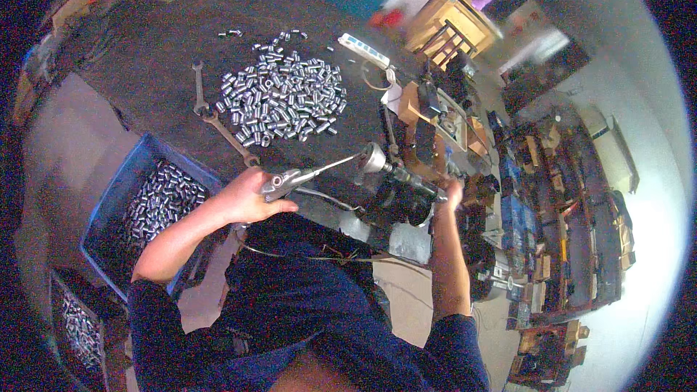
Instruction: The person repeatedly picks small cylindrical metal parts from a pile on the table, places them into a bench-mounted press, and operates the lever to process each part. Processed parts are dropped into a blue bin below. The person occasionally uses a wrench to adjust the press mechanism.
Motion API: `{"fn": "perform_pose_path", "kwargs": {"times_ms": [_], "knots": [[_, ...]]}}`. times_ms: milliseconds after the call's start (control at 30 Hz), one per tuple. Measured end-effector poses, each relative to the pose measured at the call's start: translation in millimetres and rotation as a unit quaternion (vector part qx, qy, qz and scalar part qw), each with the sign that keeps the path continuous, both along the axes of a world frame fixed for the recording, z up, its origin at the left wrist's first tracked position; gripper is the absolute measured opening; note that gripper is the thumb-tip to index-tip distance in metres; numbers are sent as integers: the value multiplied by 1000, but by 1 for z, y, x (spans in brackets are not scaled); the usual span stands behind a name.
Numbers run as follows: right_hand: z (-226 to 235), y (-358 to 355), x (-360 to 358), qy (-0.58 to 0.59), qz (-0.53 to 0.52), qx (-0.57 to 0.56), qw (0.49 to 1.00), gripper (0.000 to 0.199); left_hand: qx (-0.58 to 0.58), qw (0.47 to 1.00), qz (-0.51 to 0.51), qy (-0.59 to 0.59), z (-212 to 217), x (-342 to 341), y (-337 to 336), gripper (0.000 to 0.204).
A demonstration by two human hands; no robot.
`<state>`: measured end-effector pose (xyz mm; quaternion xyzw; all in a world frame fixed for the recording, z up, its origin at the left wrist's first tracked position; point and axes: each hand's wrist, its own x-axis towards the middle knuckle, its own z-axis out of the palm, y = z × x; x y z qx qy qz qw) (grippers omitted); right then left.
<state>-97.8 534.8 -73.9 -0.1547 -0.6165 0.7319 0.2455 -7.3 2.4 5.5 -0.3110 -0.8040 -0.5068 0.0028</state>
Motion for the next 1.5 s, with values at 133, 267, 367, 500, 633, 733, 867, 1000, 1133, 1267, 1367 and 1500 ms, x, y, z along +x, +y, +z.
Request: {"fn": "perform_pose_path", "kwargs": {"times_ms": [133, 267, 367, 500, 633, 733, 867, 1000, 1133, 1267, 1367, 1500], "knots": [[104, -97, 42, 33, -41, -23, 998, 29, -9, 1000, 13, -7, 0, 4, -2, 29], [102, -95, 98, 83, -13, -27, 996, 23, -18, 1000, 7, -13, -1, 3, -5, 30], [79, -107, 120, 11, -75, -40, 996, 30, -38, 999, 0, -10, 4, 3, -6, 35], [29, -97, 117, -39, -80, -87, 992, 20, -34, 999, 7, -11, 6, 5, -4, 32], [21, -117, 73, 2, -22, -202, 979, 22, -38, 999, 6, -4, 10, 5, -5, 28], [31, -89, 44, -34, -41, -124, 991, 26, -31, 999, 3, 16, 6, 3, -4, 28], [67, -88, 32, 0, -73, -43, 996, 25, -8, 1000, 4, 28, -3, 1, -3, 28], [101, -90, 65, 83, -26, -109, 990, 25, 12, 997, 21, 74, -9, 0, 0, 28], [91, -84, 135, 76, 33, -78, 993, 21, -102, 993, 19, -49, 15, 8, -7, 32], [98, -98, 158, 100, 25, 77, 992, 22, 27, 994, 95, 41, 4, 8, -9, 25], [130, -165, 163, 136, 113, 208, 962, 29, 229, 963, 145, -3, 9, 13, -3, 19], [123, -273, 147, 165, 402, 283, 855, 84, 431, 884, 175, -37, 22, 26, 31, 17]]}}
